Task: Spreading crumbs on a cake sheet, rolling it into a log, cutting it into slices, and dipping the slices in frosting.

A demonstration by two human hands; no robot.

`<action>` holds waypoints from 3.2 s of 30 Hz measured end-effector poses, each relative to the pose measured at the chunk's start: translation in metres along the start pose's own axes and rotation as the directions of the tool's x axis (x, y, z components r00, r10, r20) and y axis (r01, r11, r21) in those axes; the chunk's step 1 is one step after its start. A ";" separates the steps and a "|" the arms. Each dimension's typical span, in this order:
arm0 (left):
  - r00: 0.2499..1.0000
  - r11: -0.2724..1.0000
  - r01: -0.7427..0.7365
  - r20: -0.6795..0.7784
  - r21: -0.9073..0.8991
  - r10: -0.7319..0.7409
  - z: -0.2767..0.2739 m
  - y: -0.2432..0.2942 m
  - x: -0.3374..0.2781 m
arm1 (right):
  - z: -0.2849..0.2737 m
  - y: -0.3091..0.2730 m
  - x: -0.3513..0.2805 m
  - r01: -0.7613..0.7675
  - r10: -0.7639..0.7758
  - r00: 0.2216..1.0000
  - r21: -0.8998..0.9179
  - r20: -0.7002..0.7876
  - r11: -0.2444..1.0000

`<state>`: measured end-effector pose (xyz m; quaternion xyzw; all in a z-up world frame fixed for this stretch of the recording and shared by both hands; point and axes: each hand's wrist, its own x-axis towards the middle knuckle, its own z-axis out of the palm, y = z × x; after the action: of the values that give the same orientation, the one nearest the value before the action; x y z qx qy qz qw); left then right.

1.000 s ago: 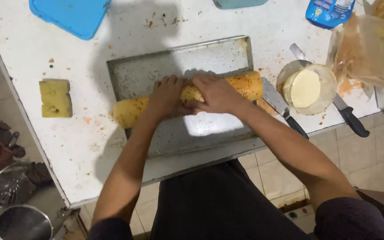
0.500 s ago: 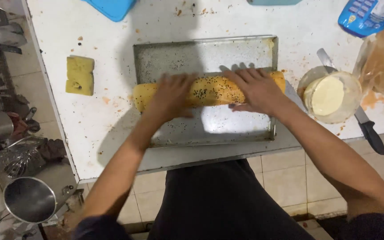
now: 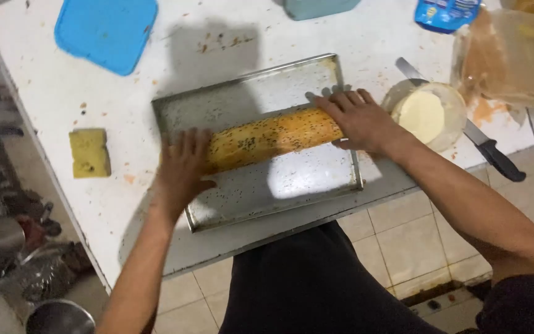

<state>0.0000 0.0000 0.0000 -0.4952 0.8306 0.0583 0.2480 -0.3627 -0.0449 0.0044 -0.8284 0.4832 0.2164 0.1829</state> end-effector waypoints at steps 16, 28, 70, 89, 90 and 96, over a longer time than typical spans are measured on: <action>0.909 0.976 -0.209 -0.378 -0.055 0.173 0.023 0.072 0.080 | 0.039 0.086 -0.168 0.071 0.607 0.560 0.763 -0.564 0.643; 0.967 0.948 -0.233 -0.156 -0.216 0.202 -0.037 0.132 0.116 | 0.236 0.175 -0.241 -0.397 0.689 0.467 0.565 -0.554 0.723; 0.598 0.675 -0.662 -0.772 -0.326 0.214 -0.046 0.184 0.033 | 0.187 -0.084 -0.306 -0.499 0.830 0.310 0.664 -0.463 0.557; 0.631 0.637 -0.236 -0.615 -0.734 -0.474 0.127 -0.046 -0.184 | 0.159 -0.273 -0.215 -0.381 0.697 0.707 0.765 -0.122 0.520; 0.612 0.619 -0.149 -0.564 -0.771 -0.554 0.129 -0.062 -0.199 | 0.170 -0.275 -0.217 -0.408 0.733 0.680 0.820 -0.020 0.401; 0.763 0.801 0.103 -0.470 -0.590 -0.444 0.150 -0.053 -0.175 | 0.176 -0.304 -0.170 -0.283 0.749 0.662 0.927 0.003 0.246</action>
<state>0.1658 0.1637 -0.0401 -0.6573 0.7304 0.0912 -0.1617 -0.2018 0.3093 -0.0242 -0.4171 0.8002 -0.2100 0.3764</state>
